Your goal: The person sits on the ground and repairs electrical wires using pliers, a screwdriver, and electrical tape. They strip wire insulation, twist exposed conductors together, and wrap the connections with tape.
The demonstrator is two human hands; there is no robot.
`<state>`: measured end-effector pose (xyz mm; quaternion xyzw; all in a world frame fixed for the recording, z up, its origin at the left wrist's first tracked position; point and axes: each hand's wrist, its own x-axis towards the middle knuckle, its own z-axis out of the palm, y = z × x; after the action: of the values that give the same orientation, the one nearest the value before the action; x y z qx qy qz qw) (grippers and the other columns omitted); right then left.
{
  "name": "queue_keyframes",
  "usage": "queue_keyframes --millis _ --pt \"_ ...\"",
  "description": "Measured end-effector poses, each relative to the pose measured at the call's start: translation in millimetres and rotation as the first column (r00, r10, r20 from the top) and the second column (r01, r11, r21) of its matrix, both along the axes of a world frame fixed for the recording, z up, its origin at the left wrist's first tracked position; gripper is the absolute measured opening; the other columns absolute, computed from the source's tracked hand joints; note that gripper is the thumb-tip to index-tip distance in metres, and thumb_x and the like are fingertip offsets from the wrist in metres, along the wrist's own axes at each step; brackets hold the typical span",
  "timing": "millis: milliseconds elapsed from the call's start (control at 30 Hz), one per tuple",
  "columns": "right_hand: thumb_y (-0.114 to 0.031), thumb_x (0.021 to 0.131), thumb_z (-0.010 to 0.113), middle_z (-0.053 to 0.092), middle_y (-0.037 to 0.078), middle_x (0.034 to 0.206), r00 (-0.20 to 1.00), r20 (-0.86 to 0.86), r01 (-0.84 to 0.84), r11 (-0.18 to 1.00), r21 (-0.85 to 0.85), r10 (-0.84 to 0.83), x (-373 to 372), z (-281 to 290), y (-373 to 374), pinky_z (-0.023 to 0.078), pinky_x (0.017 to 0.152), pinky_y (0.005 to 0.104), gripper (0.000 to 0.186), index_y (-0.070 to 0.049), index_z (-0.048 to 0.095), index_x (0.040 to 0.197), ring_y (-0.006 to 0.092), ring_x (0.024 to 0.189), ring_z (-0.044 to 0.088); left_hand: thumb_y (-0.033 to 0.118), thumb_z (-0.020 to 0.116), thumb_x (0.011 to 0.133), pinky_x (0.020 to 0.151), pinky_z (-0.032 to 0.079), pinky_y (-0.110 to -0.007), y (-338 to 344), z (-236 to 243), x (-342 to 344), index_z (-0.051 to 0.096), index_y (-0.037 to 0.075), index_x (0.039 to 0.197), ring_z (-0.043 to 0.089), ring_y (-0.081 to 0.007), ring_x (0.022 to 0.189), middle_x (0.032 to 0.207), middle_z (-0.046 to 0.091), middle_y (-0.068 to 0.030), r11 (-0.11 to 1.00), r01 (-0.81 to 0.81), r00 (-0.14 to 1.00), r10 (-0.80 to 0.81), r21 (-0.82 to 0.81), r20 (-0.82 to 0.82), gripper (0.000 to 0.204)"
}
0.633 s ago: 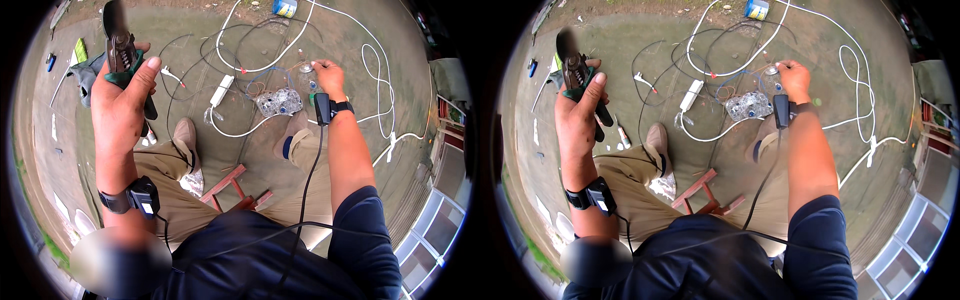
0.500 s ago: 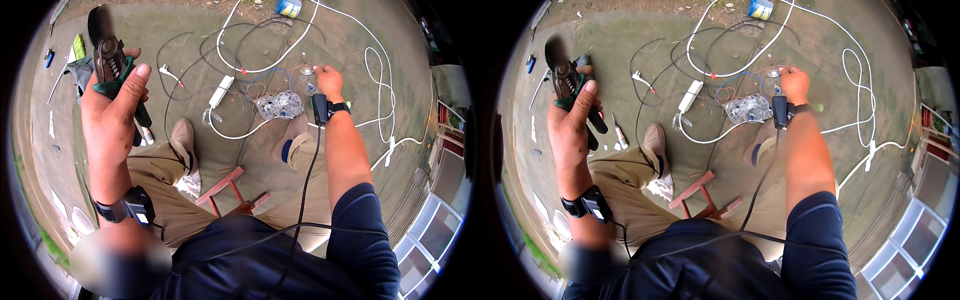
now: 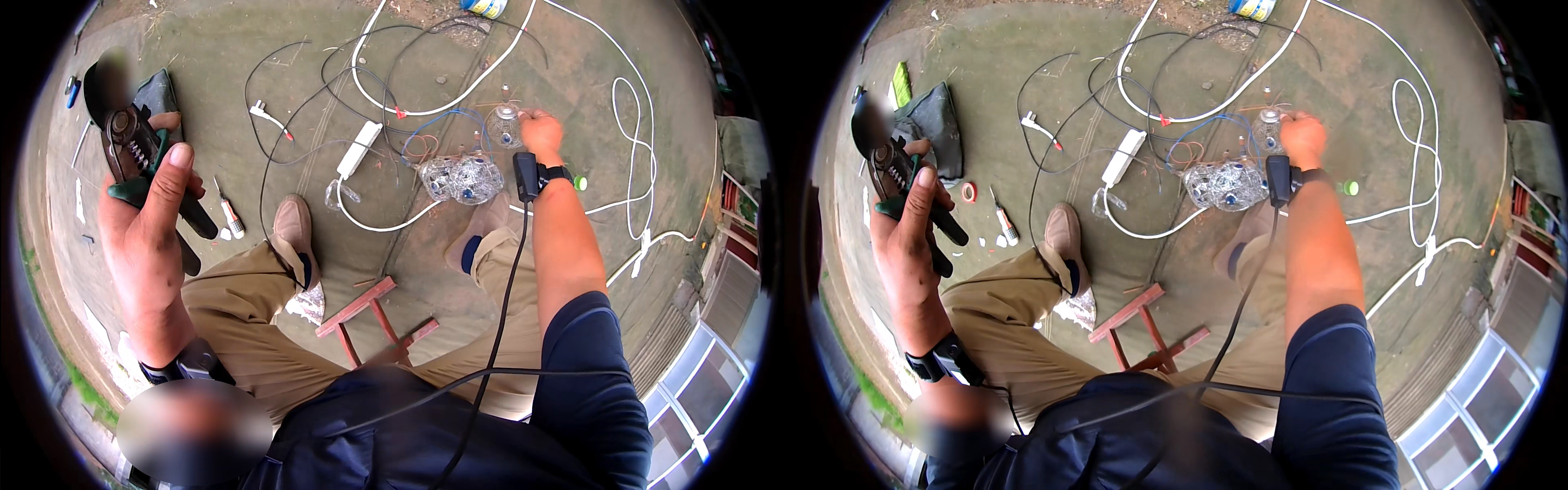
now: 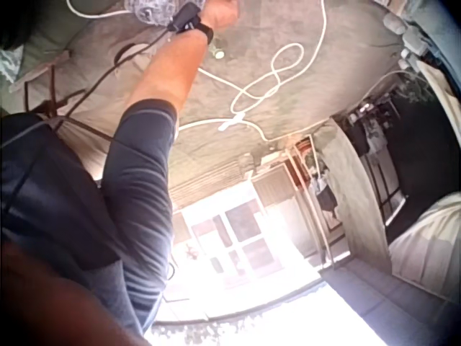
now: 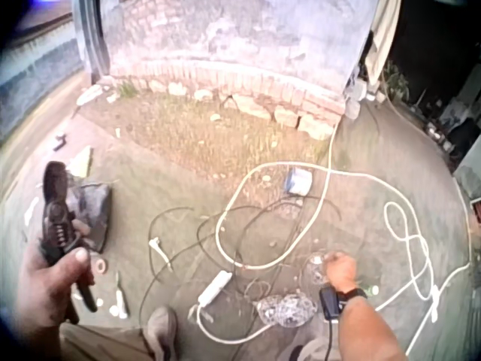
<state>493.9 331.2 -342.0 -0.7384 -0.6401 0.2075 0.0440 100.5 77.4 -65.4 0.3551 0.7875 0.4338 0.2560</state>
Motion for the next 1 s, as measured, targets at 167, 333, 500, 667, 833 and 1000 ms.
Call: queue_keyframes --millis 167,333,500,667,833,1000 --pt "-0.030 0.086 0.065 0.072 0.018 0.104 0.999 0.034 -0.027 0.994 -0.105 0.031 -3 -29 -23 0.051 0.088 0.0412 0.026 -0.013 0.075 0.103 0.0358 0.099 0.068 0.024 0.069 0.093 0.069 0.042 -0.024 1 0 2 0.065 0.003 0.119 0.055 -0.0096 0.073 0.077 0.060 -0.0006 1.000 0.004 1.000 -0.004 0.009 -0.006 0.033" --pt "-0.027 0.086 0.064 0.072 0.018 0.098 0.991 -0.133 -0.035 0.999 -0.030 0.031 -32 -14 -40 0.053 0.085 0.0418 0.025 -0.010 0.075 0.100 0.0356 0.093 0.069 0.027 0.063 0.095 0.059 0.032 -0.020 -2 1 1 0.061 0.002 0.123 0.046 -0.0054 0.066 0.076 0.058 0.0002 1.000 -0.030 0.996 0.031 0.006 -0.088 0.037" --pt "-0.025 0.089 0.061 0.071 0.013 0.096 0.925 -0.256 -0.256 0.959 0.121 0.280 -124 12 -92 0.053 0.081 0.0433 0.019 -0.011 0.071 0.097 0.0338 0.091 0.068 0.023 0.067 0.093 0.069 0.042 -0.024 -4 13 -1 0.064 0.002 0.119 0.055 -0.0109 0.073 0.076 0.060 -0.0024 0.998 -0.041 0.999 0.040 0.038 0.011 0.033" --pt "-0.024 0.086 0.064 0.069 0.011 0.095 0.650 -0.529 -0.678 0.731 -0.079 0.545 -215 10 -222 0.052 0.082 0.0437 0.025 -0.010 0.068 0.107 0.0333 0.091 0.066 0.024 0.065 0.094 0.065 0.040 -0.023 -9 13 -3 0.063 0.001 0.122 0.054 -0.0104 0.071 0.078 0.060 -0.0025 0.993 -0.086 0.995 0.082 0.077 0.048 0.035" --pt "-0.030 0.085 0.070 0.055 0.021 0.134 0.602 -0.705 -0.771 0.504 -0.390 0.376 -247 -24 -343 0.043 0.105 0.0420 0.065 -0.004 0.046 0.139 0.0375 0.124 0.053 0.027 0.063 0.096 0.067 0.040 -0.023 -16 11 -11 0.058 -0.003 0.126 0.055 -0.0110 0.075 0.082 0.059 -0.0022 0.991 -0.070 0.994 0.060 0.115 0.087 0.042" --pt "-0.031 0.085 0.070 0.058 0.026 0.127 0.703 -0.674 -0.691 0.437 -0.575 0.225 -267 -28 -382 0.046 0.099 0.0439 0.060 -0.001 0.047 0.132 0.0407 0.119 0.056 0.026 0.063 0.096 0.070 0.040 -0.024 -23 12 -19 0.055 -0.007 0.127 0.054 -0.0116 0.076 0.084 0.057 -0.0022 0.991 -0.092 0.991 0.080 0.100 0.111 0.046"
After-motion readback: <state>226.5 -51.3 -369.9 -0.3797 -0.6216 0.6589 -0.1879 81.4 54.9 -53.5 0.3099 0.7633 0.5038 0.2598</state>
